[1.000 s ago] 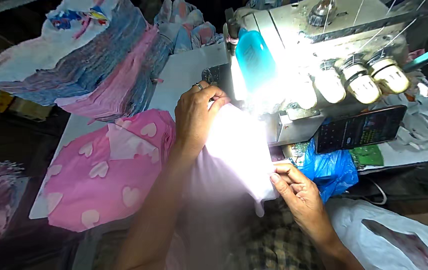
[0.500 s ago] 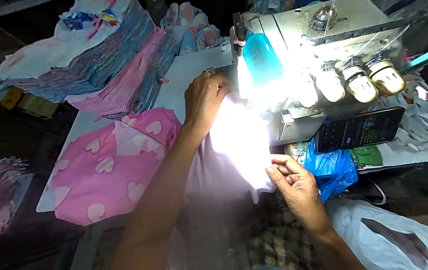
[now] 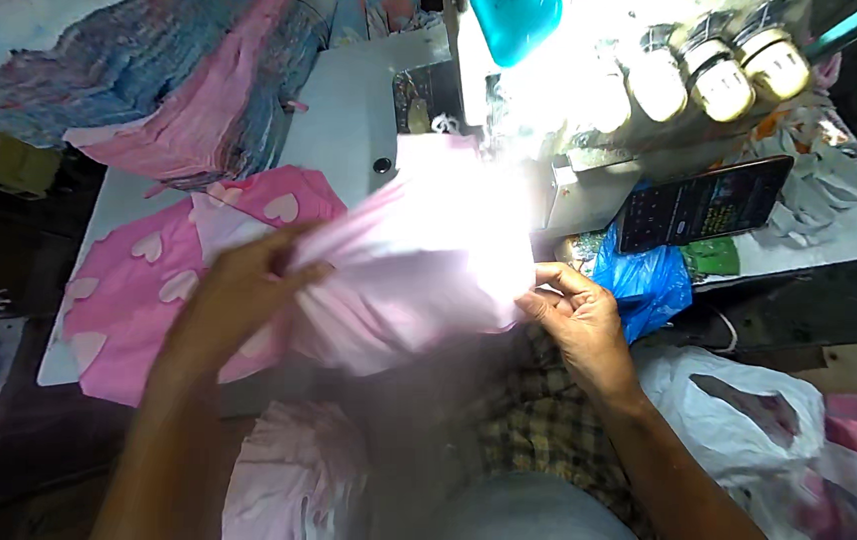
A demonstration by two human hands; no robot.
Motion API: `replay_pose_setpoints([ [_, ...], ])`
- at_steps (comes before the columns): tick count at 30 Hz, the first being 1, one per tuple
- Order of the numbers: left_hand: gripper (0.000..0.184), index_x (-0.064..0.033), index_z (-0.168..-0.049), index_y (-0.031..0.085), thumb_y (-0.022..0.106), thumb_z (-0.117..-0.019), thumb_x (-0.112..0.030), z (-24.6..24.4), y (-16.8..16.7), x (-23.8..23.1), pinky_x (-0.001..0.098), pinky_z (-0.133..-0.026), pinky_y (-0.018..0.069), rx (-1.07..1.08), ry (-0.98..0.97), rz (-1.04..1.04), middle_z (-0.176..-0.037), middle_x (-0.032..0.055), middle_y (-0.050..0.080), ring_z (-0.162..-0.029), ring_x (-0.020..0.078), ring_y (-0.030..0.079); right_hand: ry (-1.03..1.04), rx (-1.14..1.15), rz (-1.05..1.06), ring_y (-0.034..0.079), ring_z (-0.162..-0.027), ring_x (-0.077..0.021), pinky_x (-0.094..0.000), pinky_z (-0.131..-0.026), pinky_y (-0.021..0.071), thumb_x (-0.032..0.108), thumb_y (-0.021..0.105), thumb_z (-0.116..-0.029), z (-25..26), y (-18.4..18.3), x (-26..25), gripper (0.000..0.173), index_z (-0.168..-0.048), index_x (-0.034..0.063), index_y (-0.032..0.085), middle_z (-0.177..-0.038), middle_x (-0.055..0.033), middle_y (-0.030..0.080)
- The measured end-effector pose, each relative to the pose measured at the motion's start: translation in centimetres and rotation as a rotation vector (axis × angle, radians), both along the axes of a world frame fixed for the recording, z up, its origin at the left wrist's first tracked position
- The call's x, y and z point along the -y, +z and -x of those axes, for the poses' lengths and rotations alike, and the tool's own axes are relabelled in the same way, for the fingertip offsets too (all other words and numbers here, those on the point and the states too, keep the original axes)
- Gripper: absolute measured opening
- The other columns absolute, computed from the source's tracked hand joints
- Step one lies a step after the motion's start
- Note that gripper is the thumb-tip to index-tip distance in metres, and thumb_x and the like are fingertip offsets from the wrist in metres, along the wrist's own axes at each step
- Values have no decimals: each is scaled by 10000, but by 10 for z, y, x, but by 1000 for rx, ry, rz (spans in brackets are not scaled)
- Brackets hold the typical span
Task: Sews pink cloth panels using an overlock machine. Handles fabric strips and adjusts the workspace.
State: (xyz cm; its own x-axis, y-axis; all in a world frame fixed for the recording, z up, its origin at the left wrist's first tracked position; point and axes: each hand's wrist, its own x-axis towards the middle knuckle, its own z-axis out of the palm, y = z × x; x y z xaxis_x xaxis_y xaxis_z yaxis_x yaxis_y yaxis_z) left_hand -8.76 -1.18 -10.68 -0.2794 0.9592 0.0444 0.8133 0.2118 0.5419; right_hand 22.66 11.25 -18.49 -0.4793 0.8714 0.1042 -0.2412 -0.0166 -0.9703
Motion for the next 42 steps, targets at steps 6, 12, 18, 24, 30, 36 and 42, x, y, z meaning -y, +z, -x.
replay_pose_setpoints([
  [6, 410, -39, -1371, 550, 589, -1041, -279, -45, 15, 9, 299, -942, 513, -115, 181, -398, -1298, 96, 601, -1128, 127, 607, -25, 27, 6, 729, -738, -123, -265, -711, 641, -55, 738, -866, 4, -3, 8, 229, -1080, 12, 690, -896, -55, 736],
  [12, 334, -25, -1161, 736, 490, -1076, -235, -133, -82, -1, 280, -906, 564, 482, -360, 13, -1048, 55, 751, -947, 90, 707, -30, 66, 19, 722, -779, -130, -262, -733, 630, -33, 747, -865, 2, -12, 7, 206, -1053, 32, 696, -929, -58, 728],
  [18, 349, -4, -1196, 714, 451, -1093, -210, -175, -114, -7, 217, -893, 548, 697, -308, 77, -1053, 57, 742, -933, 51, 693, -221, 220, -242, 577, -621, -48, -185, -515, 526, 151, 791, -887, 8, -17, -7, 496, -1342, 116, 596, -1243, -43, 588],
  [24, 334, 1, -1214, 698, 464, -1088, -202, -185, -123, -1, 228, -908, 550, 755, -331, 127, -1059, 59, 739, -944, 60, 696, -245, 404, -515, 602, -796, -81, -216, -651, 513, 235, 785, -902, 16, -21, -17, 215, -1001, 74, 683, -1058, -55, 622],
  [30, 332, 5, -1238, 680, 491, -1078, -216, -189, -132, 6, 224, -895, 555, 868, -300, 149, -1086, 56, 732, -956, 53, 692, -45, 161, -101, 692, -722, -84, -228, -671, 605, 41, 747, -901, 6, -8, 3, 220, -1087, 75, 635, -878, -27, 699],
  [36, 439, 63, -1364, 571, 545, -1049, -242, -200, -130, -4, 269, -1008, 517, 1021, -246, 24, -1290, 98, 657, -1160, 75, 631, -53, 136, 29, 726, -742, -125, -261, -710, 630, -35, 764, -840, 3, -7, 9, 317, -1132, 37, 663, -891, -58, 732],
  [42, 714, 44, -1365, 512, 698, -929, -489, -198, -124, -12, 367, -1060, 519, 1495, -54, -186, -1275, 71, 669, -1199, 158, 643, 81, -48, 158, 739, -749, -138, -285, -737, 645, -95, 679, -892, -3, 0, 12, 213, -1096, -34, 662, -889, -81, 740],
])
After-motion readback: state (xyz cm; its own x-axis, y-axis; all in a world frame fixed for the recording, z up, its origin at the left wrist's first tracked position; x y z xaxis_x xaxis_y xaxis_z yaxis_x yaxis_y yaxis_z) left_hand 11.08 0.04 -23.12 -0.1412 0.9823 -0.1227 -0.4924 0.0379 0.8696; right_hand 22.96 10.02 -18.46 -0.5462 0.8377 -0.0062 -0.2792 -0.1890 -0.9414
